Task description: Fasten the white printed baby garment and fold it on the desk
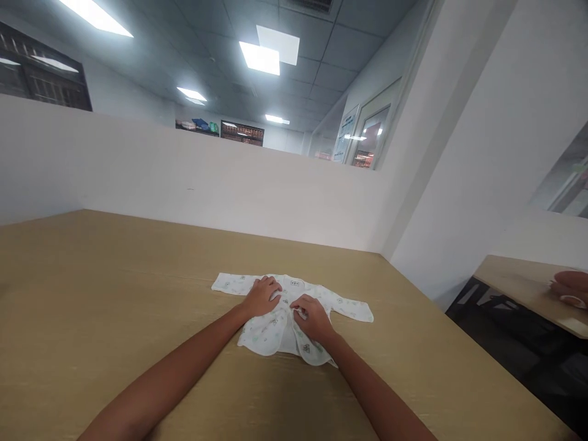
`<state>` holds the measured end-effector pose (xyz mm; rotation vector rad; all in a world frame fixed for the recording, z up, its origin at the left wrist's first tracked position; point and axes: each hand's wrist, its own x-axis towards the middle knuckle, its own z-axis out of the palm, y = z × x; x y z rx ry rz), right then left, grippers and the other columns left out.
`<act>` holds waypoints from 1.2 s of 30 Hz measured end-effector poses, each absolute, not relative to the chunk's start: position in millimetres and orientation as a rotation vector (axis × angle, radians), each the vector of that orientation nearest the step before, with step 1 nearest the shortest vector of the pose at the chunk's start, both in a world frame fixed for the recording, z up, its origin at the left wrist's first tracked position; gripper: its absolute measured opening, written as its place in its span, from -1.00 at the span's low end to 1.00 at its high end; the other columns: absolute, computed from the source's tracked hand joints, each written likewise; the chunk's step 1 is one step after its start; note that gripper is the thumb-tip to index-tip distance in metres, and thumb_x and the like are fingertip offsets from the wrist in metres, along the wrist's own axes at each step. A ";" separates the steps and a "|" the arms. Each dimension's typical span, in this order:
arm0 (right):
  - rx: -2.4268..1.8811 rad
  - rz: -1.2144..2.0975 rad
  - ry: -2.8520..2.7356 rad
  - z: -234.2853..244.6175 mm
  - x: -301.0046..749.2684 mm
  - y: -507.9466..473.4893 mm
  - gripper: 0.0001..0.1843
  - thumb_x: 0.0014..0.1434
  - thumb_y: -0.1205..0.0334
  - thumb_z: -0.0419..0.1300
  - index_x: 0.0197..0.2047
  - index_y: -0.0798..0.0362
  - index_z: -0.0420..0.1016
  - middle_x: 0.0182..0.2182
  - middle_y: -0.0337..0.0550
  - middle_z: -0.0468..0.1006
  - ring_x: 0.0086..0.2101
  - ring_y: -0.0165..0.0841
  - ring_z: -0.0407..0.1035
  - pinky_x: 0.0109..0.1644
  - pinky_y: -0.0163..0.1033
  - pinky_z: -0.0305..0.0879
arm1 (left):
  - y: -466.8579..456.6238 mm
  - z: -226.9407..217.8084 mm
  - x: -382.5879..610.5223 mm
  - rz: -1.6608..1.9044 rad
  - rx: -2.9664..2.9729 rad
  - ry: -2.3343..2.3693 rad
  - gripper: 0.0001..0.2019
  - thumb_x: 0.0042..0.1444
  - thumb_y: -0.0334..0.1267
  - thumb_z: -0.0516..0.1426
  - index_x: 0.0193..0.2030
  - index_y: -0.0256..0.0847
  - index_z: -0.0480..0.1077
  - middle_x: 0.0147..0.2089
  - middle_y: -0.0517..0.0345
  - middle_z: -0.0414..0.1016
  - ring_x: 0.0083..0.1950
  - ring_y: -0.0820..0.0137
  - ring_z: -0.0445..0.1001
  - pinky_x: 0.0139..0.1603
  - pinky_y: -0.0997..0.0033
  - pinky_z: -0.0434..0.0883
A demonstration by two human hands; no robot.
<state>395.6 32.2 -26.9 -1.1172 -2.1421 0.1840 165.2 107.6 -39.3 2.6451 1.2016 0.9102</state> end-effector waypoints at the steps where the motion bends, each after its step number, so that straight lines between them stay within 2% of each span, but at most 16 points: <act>1: -1.103 0.183 -2.142 -27.7 395.8 32.6 -0.72 0.14 0.50 0.16 -0.14 0.05 0.59 -0.19 -0.18 0.53 -0.18 -0.33 0.38 -0.03 -0.25 0.17 | 107.4 -39.2 165.0 0.909 2.645 1.201 -0.80 0.29 -0.22 0.09 -0.01 -0.15 0.45 0.05 0.05 0.45 0.13 0.21 0.34 0.16 0.11 0.21; 7: -1.028 0.112 -2.175 -34.0 397.2 37.4 -0.70 0.16 0.53 0.18 -0.13 0.03 0.61 -0.20 -0.17 0.51 -0.15 -0.33 0.38 -0.03 -0.24 0.19 | 106.1 -37.6 164.9 0.911 2.643 1.226 -0.81 0.29 -0.23 0.10 -0.02 -0.14 0.45 0.04 0.08 0.45 0.14 0.21 0.34 0.16 0.11 0.22; 15: -1.059 -0.165 -2.386 -30.4 395.8 34.0 -0.78 0.22 0.48 0.20 -0.13 0.07 0.60 -0.22 -0.11 0.48 -0.19 -0.30 0.33 -0.13 -0.23 0.14 | 103.3 -34.2 165.9 0.923 2.678 1.226 -0.81 0.28 -0.26 0.09 -0.03 -0.15 0.46 0.09 0.03 0.40 0.17 0.19 0.32 0.15 0.09 0.23; 18: -1.119 -0.111 -2.417 -25.0 393.5 32.7 -0.78 0.25 0.46 0.17 -0.10 0.09 0.60 -0.19 -0.08 0.49 -0.16 -0.28 0.33 -0.09 -0.22 0.18 | 99.8 -30.2 166.5 0.929 2.688 1.246 -0.84 0.27 -0.27 0.10 -0.09 -0.19 0.48 0.11 0.00 0.39 0.19 0.17 0.31 0.16 0.08 0.21; 22: -1.167 0.032 -2.381 -14.7 392.1 25.6 -0.72 0.27 0.46 0.12 -0.03 0.10 0.59 -0.12 -0.05 0.52 -0.09 -0.26 0.36 0.02 -0.21 0.24 | 77.5 -20.2 165.5 0.947 2.664 1.325 -0.81 0.31 -0.29 0.05 -0.18 -0.25 0.49 0.02 -0.06 0.43 0.15 0.15 0.34 0.19 0.05 0.20; 24: -1.193 0.062 -2.333 -9.1 393.3 16.7 -0.69 0.28 0.43 0.11 0.02 0.12 0.57 -0.05 -0.03 0.54 -0.05 -0.24 0.38 0.07 -0.18 0.25 | 57.8 -16.5 165.2 0.968 2.633 1.359 -0.79 0.32 -0.27 0.04 -0.15 -0.25 0.50 -0.01 -0.05 0.45 0.13 0.16 0.35 0.18 0.06 0.21; 29: -1.236 0.143 -2.229 -3.9 399.0 -12.9 -0.69 0.29 0.32 0.14 0.06 0.15 0.56 -0.01 -0.03 0.56 -0.03 -0.20 0.43 0.09 -0.15 0.31 | 14.1 -22.5 169.0 0.938 2.593 1.295 -0.79 0.26 -0.24 0.13 -0.03 -0.16 0.54 -0.06 0.06 0.49 -0.01 0.29 0.44 0.06 0.25 0.33; 32: -1.234 0.181 -2.177 -7.7 400.5 -25.7 -0.69 0.30 0.31 0.12 0.05 0.15 0.55 0.00 -0.03 0.55 -0.01 -0.23 0.43 0.11 -0.18 0.31 | 3.3 -31.0 170.3 0.923 2.593 1.262 -0.71 0.26 -0.29 0.10 0.07 -0.17 0.52 -0.02 0.03 0.48 0.00 0.26 0.43 0.07 0.23 0.33; 36: -1.196 0.241 -2.192 -11.0 399.5 -33.3 -0.78 0.27 0.30 0.16 -0.05 0.11 0.56 -0.06 -0.10 0.56 -0.03 -0.28 0.42 0.13 -0.22 0.29 | -1.8 -35.1 165.4 0.881 2.619 1.175 -0.65 0.27 -0.30 0.08 0.15 -0.08 0.49 0.03 0.05 0.46 0.08 0.22 0.38 0.16 0.19 0.29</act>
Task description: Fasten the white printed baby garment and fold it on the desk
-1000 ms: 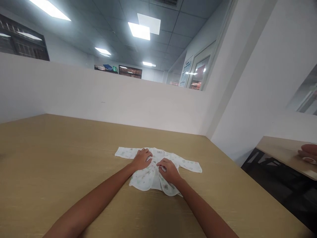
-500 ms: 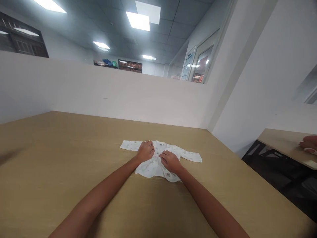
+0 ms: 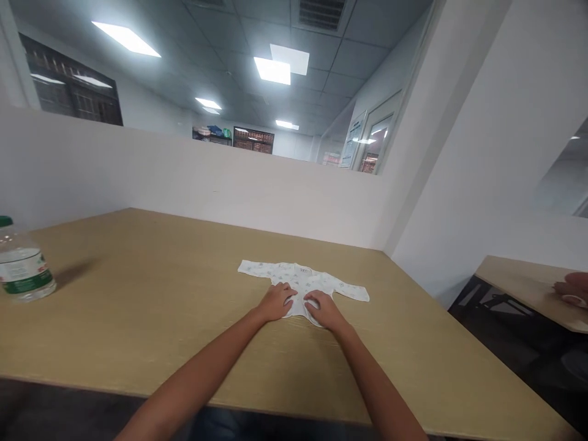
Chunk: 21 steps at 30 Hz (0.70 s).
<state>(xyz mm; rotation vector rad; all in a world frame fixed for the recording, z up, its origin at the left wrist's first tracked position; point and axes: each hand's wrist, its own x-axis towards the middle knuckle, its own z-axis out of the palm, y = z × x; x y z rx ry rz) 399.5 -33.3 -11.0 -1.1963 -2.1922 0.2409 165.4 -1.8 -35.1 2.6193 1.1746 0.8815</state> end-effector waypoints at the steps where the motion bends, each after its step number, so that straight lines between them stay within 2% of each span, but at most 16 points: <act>1: -1.189 0.251 -2.197 -11.2 398.9 -33.6 -0.80 0.27 0.30 0.17 -0.07 0.10 0.57 -0.07 -0.11 0.56 -0.03 -0.28 0.42 0.14 -0.21 0.28 | -2.5 -34.9 163.9 0.878 2.625 1.157 -0.63 0.28 -0.31 0.07 0.19 -0.06 0.47 0.04 0.05 0.45 0.09 0.23 0.37 0.17 0.19 0.29; 6: -1.181 0.277 -2.182 -12.5 395.6 -30.8 -0.85 0.24 0.24 0.26 -0.14 0.09 0.57 -0.10 -0.10 0.54 -0.02 -0.25 0.38 0.14 -0.19 0.25 | -5.4 -33.2 161.5 0.852 2.660 1.101 -0.56 0.28 -0.36 0.04 0.23 0.07 0.45 0.06 0.08 0.41 0.11 0.23 0.35 0.19 0.16 0.26; 14: -1.310 0.221 -2.070 -20.6 393.5 -25.2 -0.85 0.13 0.26 0.37 -0.26 0.14 0.54 -0.20 -0.10 0.53 -0.15 -0.28 0.37 0.05 -0.21 0.24 | -8.3 -30.5 163.9 0.815 2.700 1.115 -0.69 0.34 -0.25 0.04 0.14 -0.04 0.49 0.07 0.06 0.43 0.12 0.21 0.35 0.19 0.13 0.25; 21: -1.344 0.187 -2.058 -21.2 392.4 -28.1 -0.97 0.15 0.39 0.26 -0.29 0.14 0.53 -0.21 -0.10 0.53 -0.17 -0.30 0.37 0.02 -0.24 0.23 | -8.7 -33.5 168.0 0.840 2.627 1.226 -0.77 0.35 -0.20 0.08 0.05 -0.09 0.50 0.03 0.07 0.47 0.11 0.22 0.37 0.15 0.17 0.22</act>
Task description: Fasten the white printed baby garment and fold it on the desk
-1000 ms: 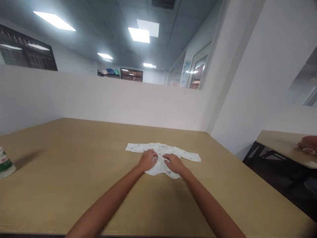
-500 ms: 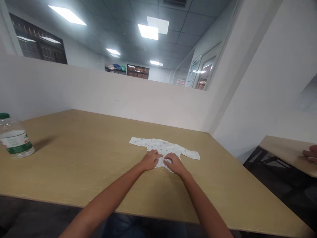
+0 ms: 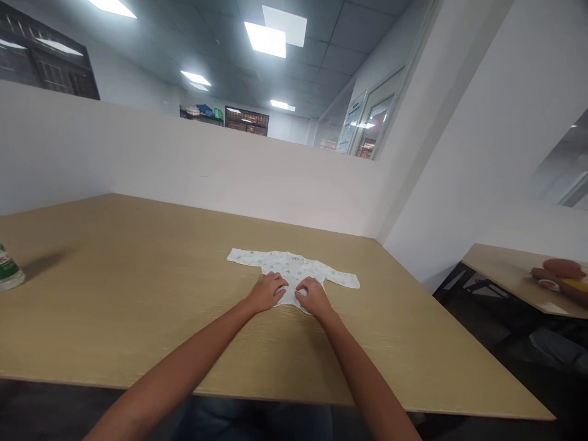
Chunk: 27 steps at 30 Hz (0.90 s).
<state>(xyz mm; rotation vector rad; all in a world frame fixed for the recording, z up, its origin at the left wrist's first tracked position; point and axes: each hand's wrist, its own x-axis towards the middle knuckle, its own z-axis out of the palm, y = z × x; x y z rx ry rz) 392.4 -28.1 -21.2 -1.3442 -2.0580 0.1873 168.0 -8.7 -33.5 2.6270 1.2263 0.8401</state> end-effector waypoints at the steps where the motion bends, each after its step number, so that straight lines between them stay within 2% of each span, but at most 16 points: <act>1: -1.343 0.181 -2.060 -21.1 392.4 -28.5 -0.97 0.15 0.41 0.24 -0.30 0.14 0.52 -0.22 -0.10 0.54 -0.18 -0.30 0.37 0.02 -0.24 0.23 | -8.3 -33.9 169.2 0.849 2.608 1.256 -0.78 0.34 -0.20 0.10 0.03 -0.10 0.51 0.01 0.07 0.48 0.10 0.21 0.37 0.13 0.17 0.22; 9: -1.323 0.182 -2.034 -23.6 392.9 -25.3 -0.94 0.13 0.41 0.18 -0.34 0.14 0.49 -0.26 -0.09 0.54 -0.18 -0.28 0.34 0.00 -0.23 0.21 | -6.6 -32.1 174.1 0.934 2.481 1.377 -0.89 0.25 -0.26 0.16 -0.20 -0.20 0.51 -0.21 0.08 0.50 -0.09 0.25 0.40 -0.02 0.26 0.23; 18: -1.302 0.352 -1.993 -20.4 388.5 -27.3 -0.87 0.18 0.29 0.12 -0.32 0.14 0.46 -0.35 -0.15 0.51 -0.32 -0.37 0.33 -0.18 -0.32 0.19 | -8.3 -26.6 170.4 1.007 2.359 1.320 -0.89 0.19 -0.26 0.18 -0.30 -0.25 0.47 -0.24 0.05 0.51 -0.11 0.27 0.40 -0.03 0.31 0.26; 23: -1.243 0.426 -1.962 -17.0 383.1 -27.6 -0.78 0.23 0.18 0.07 -0.28 0.13 0.45 -0.32 -0.14 0.52 -0.30 -0.36 0.35 -0.17 -0.32 0.24 | -8.7 -23.8 169.4 1.055 2.247 1.246 -0.84 0.18 -0.22 0.16 -0.32 -0.26 0.47 -0.27 0.09 0.51 -0.20 0.35 0.41 -0.14 0.39 0.28; 27: -1.232 0.441 -1.906 -10.5 383.0 -28.5 -0.78 0.19 0.16 0.08 -0.28 0.13 0.45 -0.36 -0.14 0.49 -0.33 -0.36 0.32 -0.19 -0.32 0.22 | 0.5 -19.0 171.6 1.013 2.198 1.173 -0.82 0.16 -0.22 0.12 -0.30 -0.28 0.48 -0.29 0.11 0.51 -0.26 0.41 0.40 -0.25 0.46 0.26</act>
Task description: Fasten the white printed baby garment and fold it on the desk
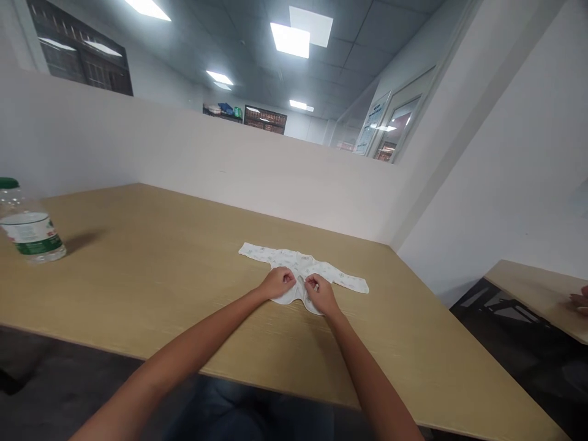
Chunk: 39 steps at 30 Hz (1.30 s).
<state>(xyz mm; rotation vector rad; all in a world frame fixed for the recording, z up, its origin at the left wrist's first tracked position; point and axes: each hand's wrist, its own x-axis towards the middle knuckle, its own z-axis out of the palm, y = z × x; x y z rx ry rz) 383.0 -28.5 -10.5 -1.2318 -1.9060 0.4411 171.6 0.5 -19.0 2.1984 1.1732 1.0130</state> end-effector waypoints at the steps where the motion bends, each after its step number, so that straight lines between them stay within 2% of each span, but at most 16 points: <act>1: -1.231 0.450 -1.904 -9.0 383.5 -29.4 -0.78 0.18 0.16 0.09 -0.28 0.13 0.45 -0.38 -0.15 0.48 -0.35 -0.36 0.31 -0.21 -0.33 0.21 | 3.9 -17.9 172.3 0.989 2.197 1.144 -0.83 0.14 -0.23 0.13 -0.31 -0.28 0.49 -0.30 0.13 0.51 -0.28 0.42 0.40 -0.27 0.47 0.25; 5: -1.229 0.528 -1.953 -8.5 385.3 -32.7 -0.77 0.17 0.16 0.10 -0.33 0.14 0.46 -0.47 -0.20 0.44 -0.44 -0.40 0.27 -0.33 -0.36 0.17 | 16.7 -18.4 174.9 0.887 2.179 1.025 -0.87 0.03 -0.28 0.16 -0.36 -0.27 0.50 -0.37 0.21 0.50 -0.36 0.48 0.40 -0.35 0.53 0.21; 8: -1.252 0.564 -1.949 -13.1 386.0 -30.3 -0.77 0.16 0.16 0.10 -0.36 0.15 0.47 -0.47 -0.19 0.46 -0.45 -0.41 0.28 -0.36 -0.37 0.17 | 21.9 -24.7 175.2 0.856 2.121 0.989 -0.85 0.02 -0.26 0.17 -0.34 -0.27 0.53 -0.39 0.22 0.52 -0.36 0.48 0.43 -0.35 0.55 0.25; 16: -1.253 0.521 -1.871 -12.6 383.7 -27.6 -0.73 0.20 0.09 0.16 -0.31 0.12 0.53 -0.44 -0.19 0.50 -0.43 -0.40 0.31 -0.30 -0.33 0.20 | 24.1 -27.6 171.0 0.858 1.926 0.999 -0.68 0.09 -0.05 0.19 -0.23 -0.29 0.59 -0.32 0.12 0.57 -0.31 0.44 0.47 -0.31 0.55 0.32; 25: -1.233 0.640 -1.862 -15.1 373.9 -30.6 -0.68 0.23 0.02 0.18 -0.25 0.14 0.57 -0.39 -0.16 0.54 -0.40 -0.37 0.34 -0.28 -0.32 0.21 | 16.2 -27.3 176.8 0.881 1.963 1.059 -0.77 0.05 -0.13 0.20 -0.32 -0.26 0.57 -0.36 0.16 0.55 -0.33 0.45 0.44 -0.34 0.51 0.23; 31: -1.224 0.636 -1.863 -9.3 375.0 -31.7 -0.66 0.29 0.08 0.10 -0.26 0.13 0.60 -0.34 -0.15 0.57 -0.33 -0.37 0.38 -0.23 -0.32 0.23 | 18.0 -24.8 173.1 0.818 1.980 1.031 -0.71 0.10 -0.06 0.18 -0.27 -0.27 0.57 -0.32 0.14 0.55 -0.31 0.42 0.44 -0.31 0.50 0.26; 39: -1.219 0.650 -1.839 -14.8 374.9 -31.9 -0.70 0.21 0.05 0.26 -0.21 0.14 0.58 -0.38 -0.16 0.54 -0.42 -0.42 0.31 -0.33 -0.35 0.21 | 17.1 -21.1 171.9 0.757 1.941 0.963 -0.73 0.12 -0.08 0.14 -0.32 -0.29 0.48 -0.36 0.19 0.47 -0.31 0.44 0.38 -0.29 0.49 0.23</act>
